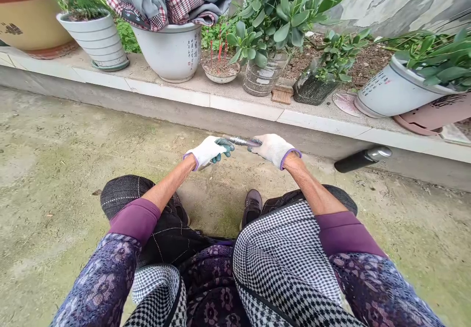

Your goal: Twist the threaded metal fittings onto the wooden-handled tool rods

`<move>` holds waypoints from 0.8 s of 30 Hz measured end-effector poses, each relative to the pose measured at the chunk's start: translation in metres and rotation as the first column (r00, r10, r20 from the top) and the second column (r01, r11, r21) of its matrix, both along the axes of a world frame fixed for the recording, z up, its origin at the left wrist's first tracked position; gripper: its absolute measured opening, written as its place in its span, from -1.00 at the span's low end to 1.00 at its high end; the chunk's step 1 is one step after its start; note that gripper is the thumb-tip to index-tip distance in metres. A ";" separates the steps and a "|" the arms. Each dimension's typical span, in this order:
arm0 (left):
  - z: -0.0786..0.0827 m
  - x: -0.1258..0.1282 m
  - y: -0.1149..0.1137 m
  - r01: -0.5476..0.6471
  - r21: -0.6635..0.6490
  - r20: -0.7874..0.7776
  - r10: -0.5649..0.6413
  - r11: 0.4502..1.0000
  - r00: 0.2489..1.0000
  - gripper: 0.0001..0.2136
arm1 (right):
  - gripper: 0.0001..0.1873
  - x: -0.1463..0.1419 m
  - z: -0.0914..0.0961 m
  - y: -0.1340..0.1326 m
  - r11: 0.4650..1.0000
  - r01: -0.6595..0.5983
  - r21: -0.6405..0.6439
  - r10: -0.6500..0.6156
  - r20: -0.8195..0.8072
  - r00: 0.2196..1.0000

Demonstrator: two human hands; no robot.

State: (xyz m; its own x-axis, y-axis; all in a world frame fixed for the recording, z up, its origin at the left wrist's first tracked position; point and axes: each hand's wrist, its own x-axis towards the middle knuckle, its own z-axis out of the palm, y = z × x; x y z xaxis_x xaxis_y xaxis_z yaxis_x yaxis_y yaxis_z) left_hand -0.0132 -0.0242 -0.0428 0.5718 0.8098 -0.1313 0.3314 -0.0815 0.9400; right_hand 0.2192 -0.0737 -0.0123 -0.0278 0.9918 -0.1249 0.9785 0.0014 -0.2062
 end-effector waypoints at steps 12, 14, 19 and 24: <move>0.008 0.001 -0.001 0.049 -0.029 0.103 -0.046 0.998 0.994 -0.73 | -0.70 -0.007 0.000 -0.003 0.991 0.107 0.076 -0.063 -0.435 0.898; 0.004 0.001 0.001 0.048 -0.032 0.112 -0.044 0.998 0.993 -0.72 | -0.64 -0.009 0.001 -0.006 0.988 0.151 -0.013 -0.132 -0.572 0.809; 0.001 0.001 0.000 0.038 -0.034 0.090 -0.034 0.999 0.995 -0.75 | -0.54 -0.007 0.008 -0.013 0.992 0.010 -0.127 -0.109 -0.807 0.581; 0.009 -0.003 0.003 0.019 0.009 -0.002 -0.019 1.000 1.000 -0.88 | -0.50 0.002 0.013 -0.022 0.899 -0.315 -0.304 -0.051 -0.788 0.614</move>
State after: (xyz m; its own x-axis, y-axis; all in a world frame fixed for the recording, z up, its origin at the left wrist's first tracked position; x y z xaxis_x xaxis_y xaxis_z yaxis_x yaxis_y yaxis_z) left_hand -0.0158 -0.0211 -0.0336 0.5866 0.8001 -0.1252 0.3314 -0.0960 0.9386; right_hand 0.2213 -0.0961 0.0007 -0.4194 0.8391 -0.3463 0.4508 -0.1386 -0.8818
